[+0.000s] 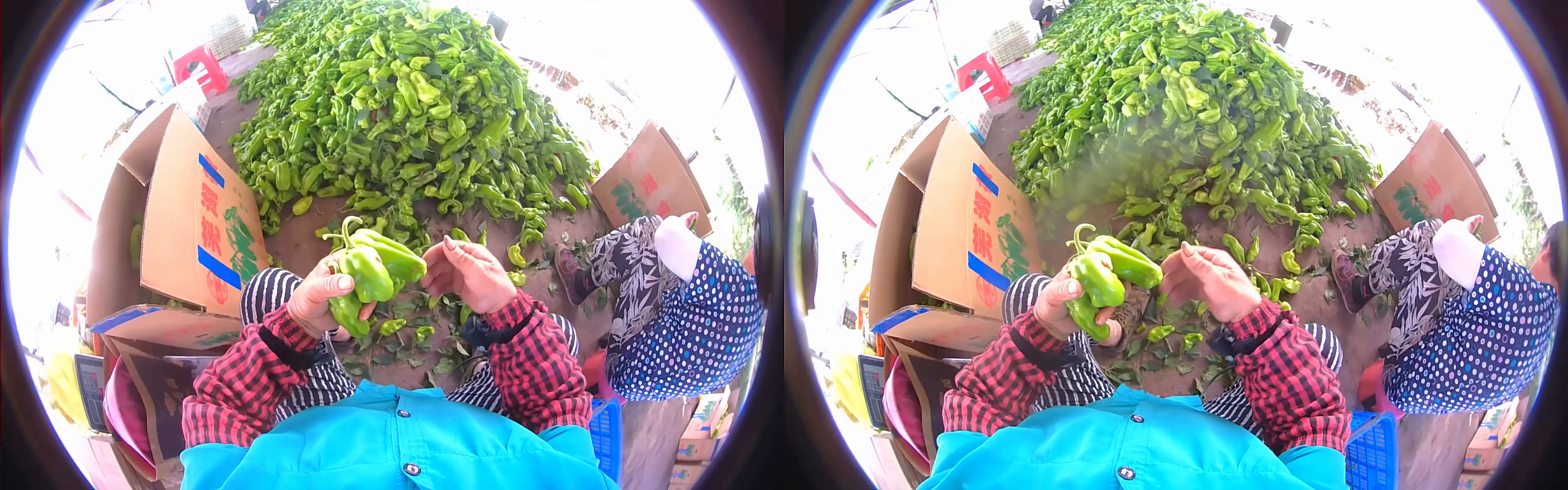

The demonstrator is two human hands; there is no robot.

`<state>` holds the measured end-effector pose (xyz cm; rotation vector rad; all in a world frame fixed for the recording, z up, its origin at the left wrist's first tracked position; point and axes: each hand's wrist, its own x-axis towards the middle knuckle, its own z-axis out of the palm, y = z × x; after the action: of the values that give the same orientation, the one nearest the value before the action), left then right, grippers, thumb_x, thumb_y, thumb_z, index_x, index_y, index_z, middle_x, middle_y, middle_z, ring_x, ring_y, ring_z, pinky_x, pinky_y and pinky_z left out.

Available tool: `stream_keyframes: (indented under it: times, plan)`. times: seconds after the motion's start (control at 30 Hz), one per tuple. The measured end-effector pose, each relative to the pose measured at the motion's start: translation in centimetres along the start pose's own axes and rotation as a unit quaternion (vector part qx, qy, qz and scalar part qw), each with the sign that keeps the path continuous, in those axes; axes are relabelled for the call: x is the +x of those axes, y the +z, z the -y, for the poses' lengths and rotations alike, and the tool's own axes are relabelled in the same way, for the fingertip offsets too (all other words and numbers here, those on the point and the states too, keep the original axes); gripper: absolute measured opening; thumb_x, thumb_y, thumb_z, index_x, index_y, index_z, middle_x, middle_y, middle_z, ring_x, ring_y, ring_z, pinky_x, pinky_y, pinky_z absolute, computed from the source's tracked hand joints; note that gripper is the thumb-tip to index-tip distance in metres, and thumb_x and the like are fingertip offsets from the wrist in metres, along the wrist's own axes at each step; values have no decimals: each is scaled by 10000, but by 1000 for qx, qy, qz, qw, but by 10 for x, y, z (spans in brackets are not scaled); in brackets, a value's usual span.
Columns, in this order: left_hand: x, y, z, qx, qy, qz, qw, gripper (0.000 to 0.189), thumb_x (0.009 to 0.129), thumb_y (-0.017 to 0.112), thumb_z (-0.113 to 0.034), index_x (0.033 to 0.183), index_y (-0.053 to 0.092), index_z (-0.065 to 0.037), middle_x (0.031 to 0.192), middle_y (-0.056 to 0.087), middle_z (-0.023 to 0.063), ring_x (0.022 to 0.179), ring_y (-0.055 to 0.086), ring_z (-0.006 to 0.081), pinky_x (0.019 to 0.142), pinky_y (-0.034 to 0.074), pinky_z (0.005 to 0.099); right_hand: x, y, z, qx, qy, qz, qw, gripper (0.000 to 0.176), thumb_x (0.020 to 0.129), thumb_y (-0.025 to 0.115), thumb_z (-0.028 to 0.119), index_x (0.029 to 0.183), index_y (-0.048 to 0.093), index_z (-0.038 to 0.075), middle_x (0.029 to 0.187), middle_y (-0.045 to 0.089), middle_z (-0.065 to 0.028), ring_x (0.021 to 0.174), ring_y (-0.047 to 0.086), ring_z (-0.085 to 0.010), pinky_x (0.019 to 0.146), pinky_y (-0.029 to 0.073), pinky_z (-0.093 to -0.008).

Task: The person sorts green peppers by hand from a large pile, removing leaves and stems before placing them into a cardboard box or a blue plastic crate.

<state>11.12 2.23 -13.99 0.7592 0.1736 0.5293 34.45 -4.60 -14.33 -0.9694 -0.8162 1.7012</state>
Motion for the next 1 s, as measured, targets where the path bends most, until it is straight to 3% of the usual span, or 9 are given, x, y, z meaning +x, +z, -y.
stream_keyframes:
  times: [0.03,0.1,0.2,0.3,0.5,0.57,0.73,0.8,1.0]
  plan:
    - [0,1,1,9,12,-7,1000,476,707,706,-249,1070,511,-10,879,590,101,652,583,177,511,488,275,-1,6,-5,28,16,4,999,505,896,421,468,1069,513,2,782,608,-92,689,577,-165,668,474,-280]
    - [2,6,1,22,13,-17,1000,449,715,702,-229,1059,513,-11,870,590,92,637,582,164,516,492,267,-6,18,-2,108,29,72,991,420,898,477,379,1081,511,2,800,601,-77,702,571,-153,679,467,-271]
    - [5,12,2,47,-11,-36,998,424,722,698,-217,1044,515,-12,860,588,79,623,579,144,522,497,255,1,16,-16,45,-52,54,996,357,885,527,292,1098,509,6,828,593,-67,728,568,-144,685,467,-271]
    - [3,23,1,59,-11,-73,996,412,726,697,-224,1032,517,-14,855,585,67,622,576,125,524,501,242,1,14,-14,44,-45,69,996,335,868,559,222,1119,499,9,850,586,-56,750,564,-136,695,464,-268]
    - [-6,51,-3,39,-17,-126,991,425,734,697,-239,1044,517,-12,852,583,55,617,571,109,522,499,229,-1,3,-14,108,-12,158,981,338,895,508,236,1144,476,9,854,590,-62,757,571,-147,711,466,-281]
    - [-9,55,-2,88,-9,-146,985,428,737,688,-244,1047,501,-15,842,585,97,596,576,160,519,481,288,-4,4,-13,117,-5,161,980,335,900,495,238,1145,474,10,857,591,-67,758,574,-152,713,466,-285]
    - [-11,68,-2,122,-23,-145,982,418,741,692,-208,1055,504,-7,843,585,98,598,563,154,516,467,281,-3,-1,-16,131,-1,182,975,326,908,475,236,1146,469,13,863,590,-75,761,581,-161,721,467,-292]
    - [-10,74,0,153,11,-127,980,398,733,698,-174,1045,522,0,837,586,94,601,554,144,516,462,276,-4,-2,-16,145,3,208,967,340,907,476,232,1167,458,13,870,588,-79,766,582,-163,726,467,-293]
    - [-8,62,15,208,21,-102,972,418,689,731,-143,1030,544,10,823,602,96,603,560,143,531,468,264,-15,7,-20,151,-37,126,980,380,863,548,96,1216,431,18,911,579,-73,769,571,-148,722,471,-280]
